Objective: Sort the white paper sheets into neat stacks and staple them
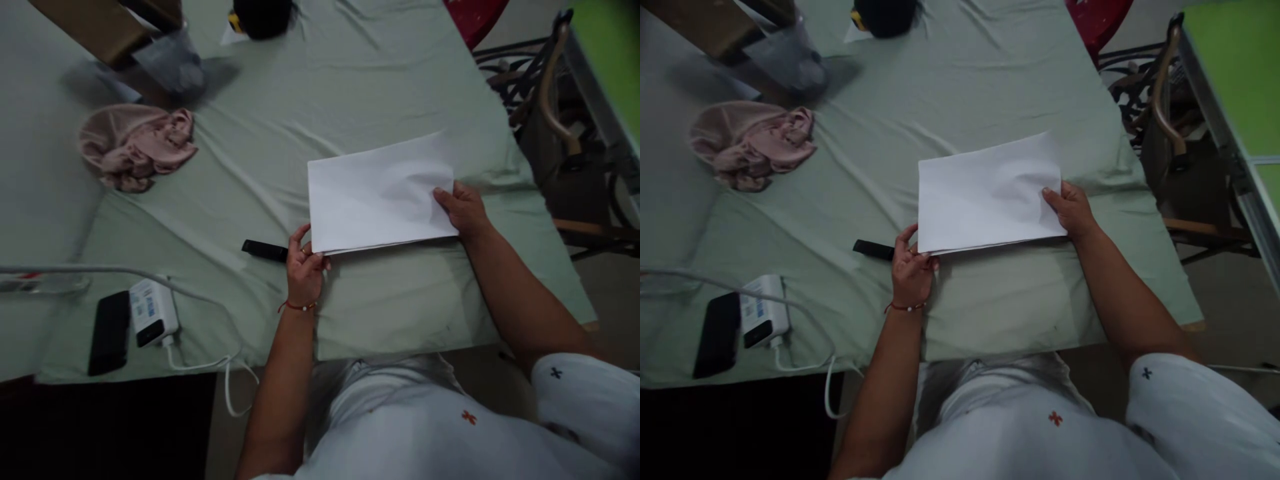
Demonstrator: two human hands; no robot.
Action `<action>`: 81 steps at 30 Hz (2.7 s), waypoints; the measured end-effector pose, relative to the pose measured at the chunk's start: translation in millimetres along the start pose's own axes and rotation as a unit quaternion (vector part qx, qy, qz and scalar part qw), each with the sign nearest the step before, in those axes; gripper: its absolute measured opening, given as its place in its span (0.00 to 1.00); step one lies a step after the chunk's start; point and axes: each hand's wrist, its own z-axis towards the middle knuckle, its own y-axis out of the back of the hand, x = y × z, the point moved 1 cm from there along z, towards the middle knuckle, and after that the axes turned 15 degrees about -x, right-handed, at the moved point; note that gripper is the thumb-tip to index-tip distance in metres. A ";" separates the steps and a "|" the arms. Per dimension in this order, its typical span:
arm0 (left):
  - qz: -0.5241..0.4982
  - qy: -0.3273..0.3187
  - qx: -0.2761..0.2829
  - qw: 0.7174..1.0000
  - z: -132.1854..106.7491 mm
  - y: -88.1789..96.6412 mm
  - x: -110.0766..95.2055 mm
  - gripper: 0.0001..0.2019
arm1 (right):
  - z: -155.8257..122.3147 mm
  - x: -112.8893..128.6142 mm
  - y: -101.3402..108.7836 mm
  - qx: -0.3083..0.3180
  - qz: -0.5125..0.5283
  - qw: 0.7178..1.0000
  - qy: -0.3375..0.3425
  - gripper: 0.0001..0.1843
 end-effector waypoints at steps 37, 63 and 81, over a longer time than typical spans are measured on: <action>0.070 0.006 -0.106 0.992 -1.2 -5.3 2.8 0.32 | -9.2 12.3 -4.9 -0.007 -0.002 1.000 0.015 0.28; 0.196 0.014 -0.087 0.977 3.0 -5.4 3.9 0.19 | -32.7 54.3 9.0 -0.065 -0.503 0.835 0.216 0.06; 0.190 0.052 -0.065 0.978 3.0 -4.5 -1.5 0.22 | -91.5 12.4 -103.4 0.269 -0.262 0.812 0.447 0.44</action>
